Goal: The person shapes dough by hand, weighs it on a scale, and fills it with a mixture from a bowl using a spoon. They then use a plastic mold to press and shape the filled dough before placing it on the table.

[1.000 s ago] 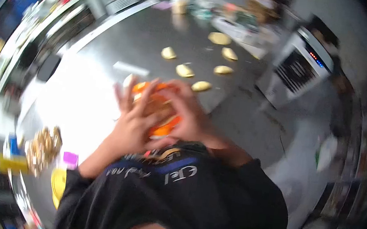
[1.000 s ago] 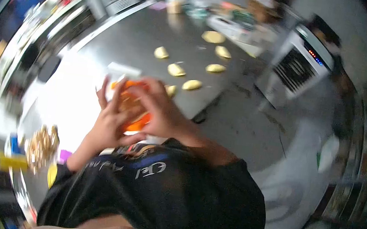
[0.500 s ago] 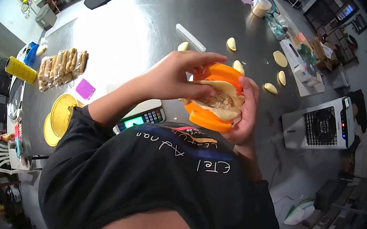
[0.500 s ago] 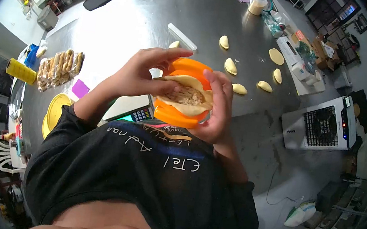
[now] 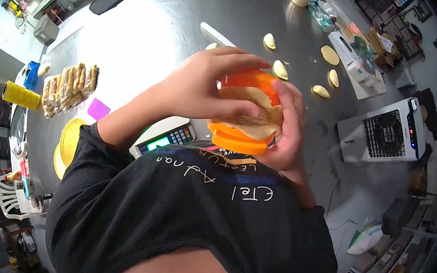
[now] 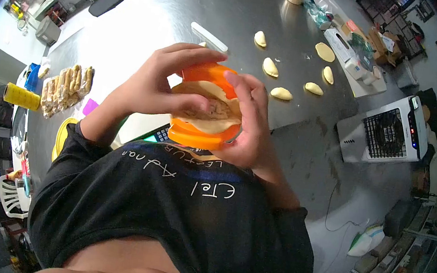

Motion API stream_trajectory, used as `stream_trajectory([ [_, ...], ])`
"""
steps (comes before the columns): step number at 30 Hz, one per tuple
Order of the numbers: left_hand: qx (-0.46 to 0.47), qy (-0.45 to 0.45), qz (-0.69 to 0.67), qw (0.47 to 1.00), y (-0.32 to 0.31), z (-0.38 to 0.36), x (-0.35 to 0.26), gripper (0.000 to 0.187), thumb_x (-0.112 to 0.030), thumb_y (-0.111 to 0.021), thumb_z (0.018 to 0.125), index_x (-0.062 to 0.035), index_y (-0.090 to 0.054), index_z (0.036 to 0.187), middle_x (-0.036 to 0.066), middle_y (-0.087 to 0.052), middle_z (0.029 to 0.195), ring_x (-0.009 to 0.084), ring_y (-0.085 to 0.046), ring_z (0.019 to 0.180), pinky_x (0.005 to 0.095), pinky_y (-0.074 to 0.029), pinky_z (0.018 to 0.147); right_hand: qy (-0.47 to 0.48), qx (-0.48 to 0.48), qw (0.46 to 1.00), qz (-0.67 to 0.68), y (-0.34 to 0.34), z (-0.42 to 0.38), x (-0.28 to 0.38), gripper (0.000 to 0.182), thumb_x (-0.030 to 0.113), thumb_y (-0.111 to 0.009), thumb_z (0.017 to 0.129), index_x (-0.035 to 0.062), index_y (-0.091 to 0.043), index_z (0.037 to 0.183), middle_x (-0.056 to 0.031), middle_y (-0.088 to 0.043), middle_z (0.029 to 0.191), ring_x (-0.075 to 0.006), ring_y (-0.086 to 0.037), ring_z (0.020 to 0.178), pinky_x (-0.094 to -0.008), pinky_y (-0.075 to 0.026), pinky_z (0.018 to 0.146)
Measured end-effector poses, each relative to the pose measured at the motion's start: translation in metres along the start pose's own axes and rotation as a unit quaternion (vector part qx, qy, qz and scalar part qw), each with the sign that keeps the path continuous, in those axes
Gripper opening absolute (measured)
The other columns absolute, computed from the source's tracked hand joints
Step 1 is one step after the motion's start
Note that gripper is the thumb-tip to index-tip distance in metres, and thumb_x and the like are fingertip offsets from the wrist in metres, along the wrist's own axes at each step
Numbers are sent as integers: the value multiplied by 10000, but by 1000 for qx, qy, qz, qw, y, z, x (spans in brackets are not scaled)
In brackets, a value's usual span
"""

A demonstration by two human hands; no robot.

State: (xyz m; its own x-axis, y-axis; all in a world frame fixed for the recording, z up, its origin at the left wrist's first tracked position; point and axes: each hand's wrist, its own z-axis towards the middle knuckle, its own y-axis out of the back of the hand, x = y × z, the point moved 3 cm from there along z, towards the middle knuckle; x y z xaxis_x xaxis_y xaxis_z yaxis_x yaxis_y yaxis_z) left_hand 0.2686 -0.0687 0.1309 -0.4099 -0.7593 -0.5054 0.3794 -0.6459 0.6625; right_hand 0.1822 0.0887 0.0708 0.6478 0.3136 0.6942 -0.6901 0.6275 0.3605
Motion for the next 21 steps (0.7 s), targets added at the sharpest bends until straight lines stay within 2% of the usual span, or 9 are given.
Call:
stream_trajectory([
  [1, 1, 0, -1, 1000, 1, 4, -6, 624, -324, -769, 697, -29, -544, 1198, 138, -622, 984, 243, -642, 880, 317, -538, 769, 8, 14, 1000, -5, -1, 1, 1, 944, 336, -799, 593, 33, -322, 1349, -170, -337, 1235, -290, -383, 1166, -380, -351, 986],
  [3, 76, 33, 92, 992, -2, 11, -16, 598, -330, -776, 682, -30, -564, 1154, 141, -628, 933, 264, -649, 825, 328, -536, 716, 16, 29, 999, -14, -2, 3, 2, 952, 340, -803, 591, 32, -318, 1350, -172, -329, 1240, -298, -375, 1168, -386, -352, 983],
  [4, 64, 33, 112, 991, -5, 13, -16, 535, -323, -782, 664, -37, -600, 1077, 127, -638, 881, 270, -648, 765, 334, -528, 668, 25, 34, 999, -18, -4, 4, 3, 958, 336, -806, 587, 31, -314, 1350, -175, -322, 1243, -302, -373, 1169, -387, -351, 982],
  [7, 61, 43, 154, 985, -10, 18, -13, 451, -285, -782, 648, -52, -632, 1003, 104, -645, 840, 268, -645, 728, 334, -530, 661, 24, 39, 999, -28, -4, 6, 12, 967, 306, -822, 570, 22, -316, 1343, -176, -329, 1239, -308, -377, 1159, -385, -352, 977],
  [14, 13, 25, 125, 992, -14, 16, -4, 398, -229, -782, 616, -58, -650, 950, 103, -647, 812, 277, -642, 728, 326, -531, 674, 10, 1, 1000, -26, -5, 5, 11, 903, 185, -819, 558, 30, -359, 1318, -167, -365, 1217, -308, -396, 1145, -381, -361, 964],
  [17, 24, 28, 113, 993, -13, 14, -1, 413, -281, -767, 673, -36, -645, 982, 108, -659, 858, 258, -655, 769, 314, -531, 700, 9, 12, 999, -45, 0, 6, 14, 876, 169, -809, 560, 36, -374, 1310, -162, -368, 1209, -302, -404, 1144, -372, -367, 960],
  [19, 43, 95, -85, 991, -12, 12, 7, 521, -431, -695, 753, -3, -626, 1042, 115, -662, 924, 233, -656, 844, 303, -520, 750, 12, 20, 998, -67, -1, 6, 14, 866, 163, -806, 561, 39, -381, 1306, -157, -371, 1202, -295, -408, 1143, -365, -371, 957],
  [20, 66, 177, -251, 949, -9, 10, 9, 771, -623, -618, 732, 10, -555, 1168, 139, -621, 1061, 220, -617, 968, 297, -499, 806, 11, -10, 1000, -2, -2, 4, 10, 861, 160, -806, 559, 42, -387, 1301, -150, -379, 1189, -282, -419, 1130, -355, -381, 947],
  [21, 67, 177, -249, 950, -5, 6, 9, 771, -623, -618, 732, 10, -555, 1168, 139, -621, 1061, 220, -617, 968, 297, -499, 806, 11, -40, 997, 63, -2, 3, 6, 855, 157, -806, 557, 45, -393, 1297, -143, -386, 1175, -270, -430, 1118, -345, -390, 938],
])
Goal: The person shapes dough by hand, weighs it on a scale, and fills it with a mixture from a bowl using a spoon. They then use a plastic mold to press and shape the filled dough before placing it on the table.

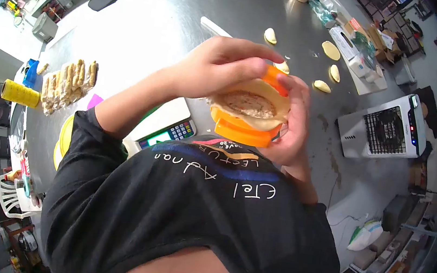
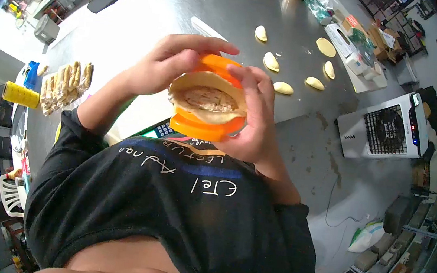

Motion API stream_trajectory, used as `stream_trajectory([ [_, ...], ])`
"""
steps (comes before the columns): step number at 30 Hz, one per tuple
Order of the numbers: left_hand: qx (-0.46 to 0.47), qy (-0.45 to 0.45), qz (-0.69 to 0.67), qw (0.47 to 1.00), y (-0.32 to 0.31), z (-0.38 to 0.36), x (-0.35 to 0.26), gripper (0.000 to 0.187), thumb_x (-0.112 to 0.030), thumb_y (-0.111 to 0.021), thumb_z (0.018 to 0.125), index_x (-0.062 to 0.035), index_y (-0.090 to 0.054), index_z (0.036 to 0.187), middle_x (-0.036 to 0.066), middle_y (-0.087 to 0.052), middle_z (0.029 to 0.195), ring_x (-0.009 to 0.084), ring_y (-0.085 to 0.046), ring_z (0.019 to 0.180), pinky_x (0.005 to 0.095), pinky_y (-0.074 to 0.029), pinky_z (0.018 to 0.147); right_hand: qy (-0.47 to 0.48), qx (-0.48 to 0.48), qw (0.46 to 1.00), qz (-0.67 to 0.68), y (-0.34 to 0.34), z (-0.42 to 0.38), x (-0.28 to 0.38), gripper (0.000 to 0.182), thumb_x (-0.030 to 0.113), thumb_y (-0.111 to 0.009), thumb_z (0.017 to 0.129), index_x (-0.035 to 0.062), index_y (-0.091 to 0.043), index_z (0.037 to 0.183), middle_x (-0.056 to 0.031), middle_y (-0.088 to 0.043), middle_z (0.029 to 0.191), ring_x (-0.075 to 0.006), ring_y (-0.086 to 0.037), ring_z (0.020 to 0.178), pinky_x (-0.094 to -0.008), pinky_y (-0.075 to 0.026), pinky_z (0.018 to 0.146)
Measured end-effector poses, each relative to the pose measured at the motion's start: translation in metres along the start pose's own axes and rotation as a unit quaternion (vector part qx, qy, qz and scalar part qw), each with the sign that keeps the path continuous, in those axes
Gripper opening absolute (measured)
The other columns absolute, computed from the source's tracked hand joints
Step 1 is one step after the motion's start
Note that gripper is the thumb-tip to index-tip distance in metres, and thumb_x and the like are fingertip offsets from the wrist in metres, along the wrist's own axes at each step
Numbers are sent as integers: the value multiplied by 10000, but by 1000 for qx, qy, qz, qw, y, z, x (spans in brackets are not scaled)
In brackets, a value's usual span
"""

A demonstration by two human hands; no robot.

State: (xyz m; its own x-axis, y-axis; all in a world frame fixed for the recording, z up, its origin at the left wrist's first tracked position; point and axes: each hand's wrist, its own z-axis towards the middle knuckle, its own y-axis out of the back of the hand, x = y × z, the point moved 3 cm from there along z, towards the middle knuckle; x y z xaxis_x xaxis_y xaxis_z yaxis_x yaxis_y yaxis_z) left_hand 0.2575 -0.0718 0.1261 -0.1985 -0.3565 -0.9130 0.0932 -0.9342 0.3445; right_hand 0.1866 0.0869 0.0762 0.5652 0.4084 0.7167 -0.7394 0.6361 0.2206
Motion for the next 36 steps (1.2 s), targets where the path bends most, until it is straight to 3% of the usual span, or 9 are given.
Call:
stream_trajectory([
  [3, 64, -14, -67, 996, 1, -15, 8, 1176, -745, -690, 507, 3, -322, 1337, 161, -452, 1264, 235, -492, 1151, 332, -449, 907, 27, -25, 999, -12, 4, -1, -7, 813, 152, -813, 576, 43, -409, 1273, -133, -408, 1137, -241, -456, 1079, -316, -411, 910],
  [6, -9, -176, 201, 964, -14, -32, 0, 1187, -554, -858, 419, -11, -292, 1310, 147, -443, 1217, 241, -487, 1139, 340, -447, 912, 24, -48, 999, 8, 3, 0, -7, 753, 135, -804, 613, 42, -420, 1254, -122, -419, 1115, -223, -470, 1039, -302, -409, 900],
  [7, -65, -188, 201, 959, -17, -33, -2, 925, -499, -845, 513, -27, -409, 1179, 162, -540, 1039, 307, -589, 925, 359, -479, 812, 19, -41, 999, -5, 2, 0, -11, 756, 132, -799, 617, 41, -415, 1261, -117, -417, 1120, -215, -470, 1031, -302, -414, 886],
  [14, -116, -101, 210, 966, -28, -35, -2, 501, -162, -755, 571, -46, -519, 997, 127, -597, 848, 310, -615, 791, 369, -499, 703, 64, -51, 992, -101, -2, 13, -16, 400, 76, -730, 632, 47, -510, 965, -105, -538, 904, -250, -546, 853, -306, -444, 774],
  [24, -108, -158, 226, 955, -29, -37, 8, 423, -57, -734, 615, -22, -564, 1001, 107, -618, 871, 164, -625, 666, 240, -490, 583, 49, -20, 987, -151, 0, 10, -17, 391, 104, -752, 585, 56, -529, 903, -90, -598, 818, -218, -609, 749, -302, -486, 674],
  [26, -173, -121, 98, 973, -25, -40, 18, 366, -80, -739, 616, -36, -554, 930, 84, -596, 760, 200, -627, 662, 295, -497, 612, 29, -36, 995, -86, -5, 11, -22, 387, 36, -718, 629, 44, -519, 961, -85, -580, 889, -188, -592, 805, -287, -479, 726],
  [30, -244, -69, -90, 963, -23, -49, 55, 463, -110, -768, 655, -29, -513, 1033, 91, -567, 925, 168, -577, 836, 291, -473, 741, 26, -88, 994, 54, -6, 11, -43, 487, -99, -672, 665, 21, -476, 1095, -90, -558, 1008, -177, -584, 918, -299, -477, 839],
  [33, -208, -59, 187, 958, -16, -51, 44, 454, -72, -749, 681, -27, -503, 1059, 82, -557, 1032, 166, -568, 917, 292, -453, 814, 53, -45, 997, 25, -14, 10, -60, 502, -88, -705, 623, 47, -498, 1060, -116, -576, 1043, -205, -599, 913, -311, -494, 807],
  [36, -199, -1, 175, 964, -16, -52, 43, 459, -77, -756, 664, -25, -520, 1055, 75, -576, 969, 173, -575, 902, 289, -452, 810, 102, -24, 994, -32, -24, 16, -62, 468, -42, -739, 585, 91, -553, 994, -138, -566, 1084, -206, -615, 839, -290, -513, 713],
])
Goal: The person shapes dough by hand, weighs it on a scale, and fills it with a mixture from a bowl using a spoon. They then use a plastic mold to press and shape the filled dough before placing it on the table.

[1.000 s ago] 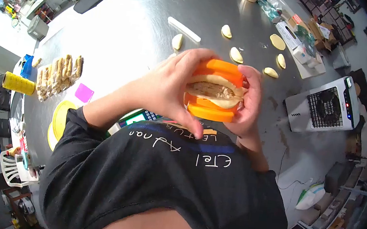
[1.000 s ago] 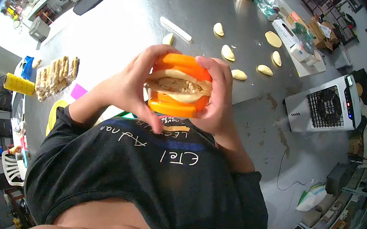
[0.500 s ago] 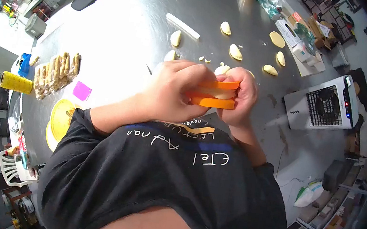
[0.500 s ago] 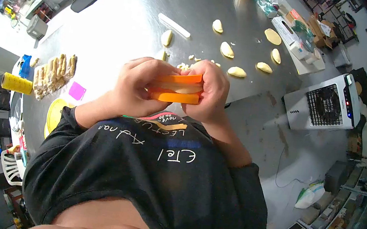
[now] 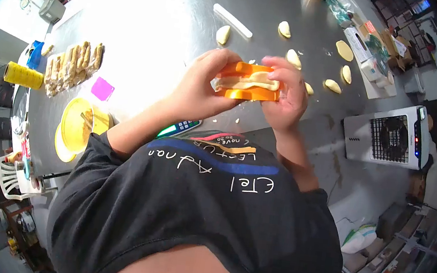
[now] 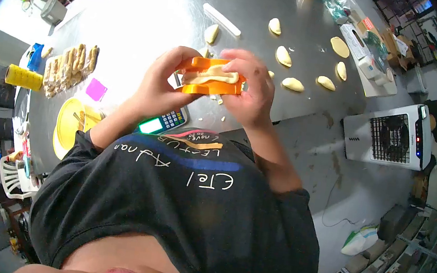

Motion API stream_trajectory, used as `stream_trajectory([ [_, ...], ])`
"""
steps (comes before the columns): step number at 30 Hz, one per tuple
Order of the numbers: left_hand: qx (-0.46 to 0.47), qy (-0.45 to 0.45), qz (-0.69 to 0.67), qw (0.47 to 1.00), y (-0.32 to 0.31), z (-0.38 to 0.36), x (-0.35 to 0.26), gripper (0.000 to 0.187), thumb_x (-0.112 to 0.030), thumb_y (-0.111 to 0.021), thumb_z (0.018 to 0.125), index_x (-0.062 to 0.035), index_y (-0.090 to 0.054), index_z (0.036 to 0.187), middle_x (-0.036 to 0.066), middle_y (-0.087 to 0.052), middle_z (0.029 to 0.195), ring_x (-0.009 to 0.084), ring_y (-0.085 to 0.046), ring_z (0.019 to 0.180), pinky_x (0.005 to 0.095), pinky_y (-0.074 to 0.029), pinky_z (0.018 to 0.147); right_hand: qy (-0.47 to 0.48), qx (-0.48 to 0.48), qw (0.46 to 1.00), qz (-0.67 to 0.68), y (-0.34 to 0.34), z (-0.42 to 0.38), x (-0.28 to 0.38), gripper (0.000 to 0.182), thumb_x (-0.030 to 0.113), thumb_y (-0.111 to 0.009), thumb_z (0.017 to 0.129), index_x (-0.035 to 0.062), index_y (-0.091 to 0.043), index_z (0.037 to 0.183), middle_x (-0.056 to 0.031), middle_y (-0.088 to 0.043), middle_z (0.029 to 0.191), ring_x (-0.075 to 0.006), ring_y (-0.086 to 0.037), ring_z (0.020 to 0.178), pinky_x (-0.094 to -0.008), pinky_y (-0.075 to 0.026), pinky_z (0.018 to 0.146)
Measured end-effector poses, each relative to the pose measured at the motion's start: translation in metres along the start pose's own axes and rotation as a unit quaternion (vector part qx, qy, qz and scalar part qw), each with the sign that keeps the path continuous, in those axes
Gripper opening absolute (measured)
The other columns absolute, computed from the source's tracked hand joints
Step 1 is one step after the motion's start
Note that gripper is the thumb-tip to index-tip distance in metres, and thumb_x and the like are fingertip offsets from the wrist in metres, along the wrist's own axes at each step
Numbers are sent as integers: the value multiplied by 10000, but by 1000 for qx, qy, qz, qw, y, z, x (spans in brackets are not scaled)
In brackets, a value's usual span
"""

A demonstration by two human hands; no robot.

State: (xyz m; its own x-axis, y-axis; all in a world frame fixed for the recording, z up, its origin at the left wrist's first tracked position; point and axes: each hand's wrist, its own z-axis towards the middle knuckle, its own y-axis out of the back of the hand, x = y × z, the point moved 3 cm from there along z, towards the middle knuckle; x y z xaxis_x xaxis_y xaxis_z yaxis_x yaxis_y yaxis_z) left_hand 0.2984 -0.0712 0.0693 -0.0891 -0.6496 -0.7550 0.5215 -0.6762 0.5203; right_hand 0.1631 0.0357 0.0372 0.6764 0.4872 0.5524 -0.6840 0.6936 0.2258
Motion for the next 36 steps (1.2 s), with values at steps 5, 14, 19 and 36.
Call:
stream_trajectory([
  [5, -11, 59, -44, 997, 13, -4, 3, 404, -67, -759, 650, -18, -550, 993, 52, -595, 897, 129, -573, 858, 271, -450, 791, 55, -48, 997, -8, -10, 8, 9, 289, -31, -742, 589, 108, -619, 811, -116, -533, 1088, -179, -595, 822, -251, -518, 661],
  [14, 9, 53, -78, 995, 40, -2, 24, 374, -95, -742, 638, -7, -535, 937, 109, -599, 837, 193, -607, 781, 300, -472, 758, 73, -35, 996, -38, -39, 23, 5, 250, -15, -719, 582, 95, -591, 767, -123, -533, 1040, -172, -582, 839, -262, -512, 711],
  [19, 58, 124, -188, 973, 58, -12, 48, 392, -36, -707, 658, -11, -525, 1004, 57, -576, 924, 127, -565, 895, 277, -441, 839, -7, 37, 999, 9, -42, 25, 11, 211, -65, -571, 623, 68, -606, 783, -137, -543, 1062, -173, -594, 862, -290, -480, 775],
  [36, 110, 203, -170, 958, 60, -22, 67, 373, -19, -702, 696, -12, -509, 1015, 46, -571, 939, 125, -564, 919, 282, -461, 824, -146, 19, 968, -202, -27, -24, -72, 99, -43, -533, 727, 44, -580, 716, -76, -565, 818, -205, -593, 726, -290, -478, 640],
])
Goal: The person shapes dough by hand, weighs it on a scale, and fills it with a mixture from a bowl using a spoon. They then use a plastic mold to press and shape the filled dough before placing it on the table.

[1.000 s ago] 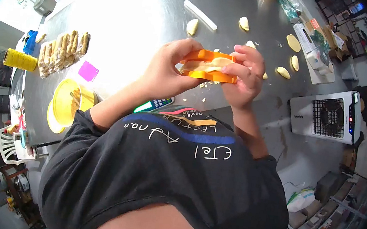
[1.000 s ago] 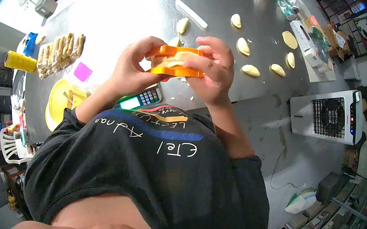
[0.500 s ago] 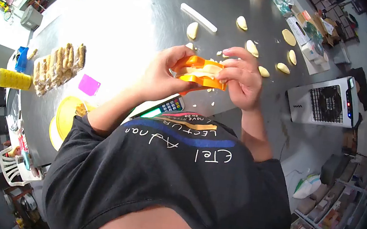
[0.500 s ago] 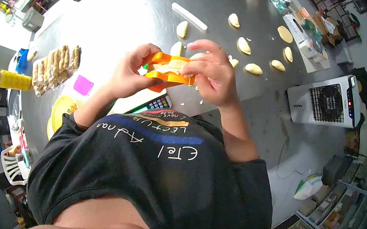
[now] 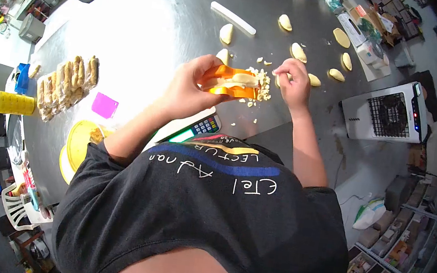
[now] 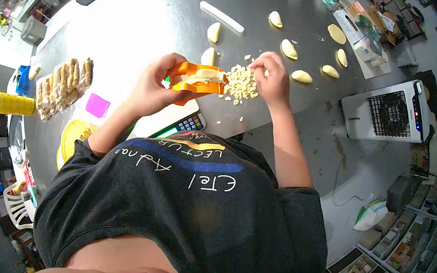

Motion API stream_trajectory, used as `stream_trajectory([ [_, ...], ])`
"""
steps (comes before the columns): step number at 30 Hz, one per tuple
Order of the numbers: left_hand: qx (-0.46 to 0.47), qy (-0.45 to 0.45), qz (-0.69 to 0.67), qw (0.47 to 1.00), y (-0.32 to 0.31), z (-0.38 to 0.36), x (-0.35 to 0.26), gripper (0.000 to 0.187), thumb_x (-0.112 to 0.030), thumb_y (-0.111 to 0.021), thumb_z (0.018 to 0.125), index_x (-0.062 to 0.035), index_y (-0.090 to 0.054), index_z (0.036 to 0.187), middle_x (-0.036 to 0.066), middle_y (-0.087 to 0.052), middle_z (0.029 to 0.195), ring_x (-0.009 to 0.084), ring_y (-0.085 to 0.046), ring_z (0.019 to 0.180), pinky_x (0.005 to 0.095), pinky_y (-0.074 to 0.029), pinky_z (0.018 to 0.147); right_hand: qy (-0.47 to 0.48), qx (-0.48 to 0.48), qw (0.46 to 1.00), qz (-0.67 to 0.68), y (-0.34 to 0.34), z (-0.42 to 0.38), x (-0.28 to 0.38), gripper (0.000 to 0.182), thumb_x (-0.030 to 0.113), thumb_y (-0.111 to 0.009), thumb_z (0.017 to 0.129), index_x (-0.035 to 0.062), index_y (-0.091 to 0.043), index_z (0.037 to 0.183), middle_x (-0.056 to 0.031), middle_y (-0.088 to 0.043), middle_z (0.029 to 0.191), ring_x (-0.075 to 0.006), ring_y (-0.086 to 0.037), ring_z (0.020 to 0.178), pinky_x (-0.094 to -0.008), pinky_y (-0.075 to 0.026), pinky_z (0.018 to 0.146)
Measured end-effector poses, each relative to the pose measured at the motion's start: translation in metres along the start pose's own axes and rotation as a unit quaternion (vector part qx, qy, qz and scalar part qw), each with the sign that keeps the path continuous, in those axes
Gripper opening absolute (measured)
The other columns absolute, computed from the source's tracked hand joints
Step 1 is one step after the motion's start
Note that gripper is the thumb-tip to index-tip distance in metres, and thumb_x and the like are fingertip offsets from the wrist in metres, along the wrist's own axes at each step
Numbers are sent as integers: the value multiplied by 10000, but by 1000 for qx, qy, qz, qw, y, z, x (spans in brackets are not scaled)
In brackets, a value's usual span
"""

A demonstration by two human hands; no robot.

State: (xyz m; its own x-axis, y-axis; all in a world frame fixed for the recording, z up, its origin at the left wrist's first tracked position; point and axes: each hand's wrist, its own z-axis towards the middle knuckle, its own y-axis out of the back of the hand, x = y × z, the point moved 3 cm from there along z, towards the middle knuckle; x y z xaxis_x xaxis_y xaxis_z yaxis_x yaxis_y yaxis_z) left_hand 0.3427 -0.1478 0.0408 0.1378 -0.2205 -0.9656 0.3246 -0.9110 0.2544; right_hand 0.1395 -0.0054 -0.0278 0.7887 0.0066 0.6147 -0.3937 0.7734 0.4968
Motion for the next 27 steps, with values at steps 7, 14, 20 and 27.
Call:
stream_trajectory([
  [7, -83, -144, 240, 956, -2, 3, 5, 384, -97, -738, 671, -3, -546, 990, 133, -594, 889, 241, -600, 836, 329, -485, 717, -68, -35, 997, -29, -9, 4, 13, 149, 6, -619, 689, 90, -652, 808, -45, -601, 882, -221, -582, 847, -325, -469, 751],
  [14, -99, -166, 268, 944, -8, 2, 3, 373, -107, -736, 647, -11, -561, 963, 164, -597, 875, 318, -596, 811, 365, -486, 721, 114, 37, 992, -48, -20, 10, 84, 271, -15, -642, 633, 143, -694, 847, -8, -585, 962, -210, -530, 931, -348, -403, 858],
  [20, -103, -132, 270, 948, -10, 3, 12, 371, -112, -742, 645, -16, -562, 955, 156, -601, 844, 317, -597, 806, 372, -484, 703, 126, 76, 989, -7, -26, 16, 79, 163, 12, -652, 636, 106, -660, 770, -37, -576, 937, -259, -539, 907, -363, -425, 851],
  [27, -87, -165, 226, 956, -19, 3, 13, 376, -110, -743, 650, -10, -554, 959, 160, -592, 864, 310, -599, 797, 361, -487, 698, 144, 63, 987, 30, -33, 4, 68, 117, -54, -505, 597, 33, -492, 674, -98, -507, 796, -280, -522, 773, -355, -435, 688],
])
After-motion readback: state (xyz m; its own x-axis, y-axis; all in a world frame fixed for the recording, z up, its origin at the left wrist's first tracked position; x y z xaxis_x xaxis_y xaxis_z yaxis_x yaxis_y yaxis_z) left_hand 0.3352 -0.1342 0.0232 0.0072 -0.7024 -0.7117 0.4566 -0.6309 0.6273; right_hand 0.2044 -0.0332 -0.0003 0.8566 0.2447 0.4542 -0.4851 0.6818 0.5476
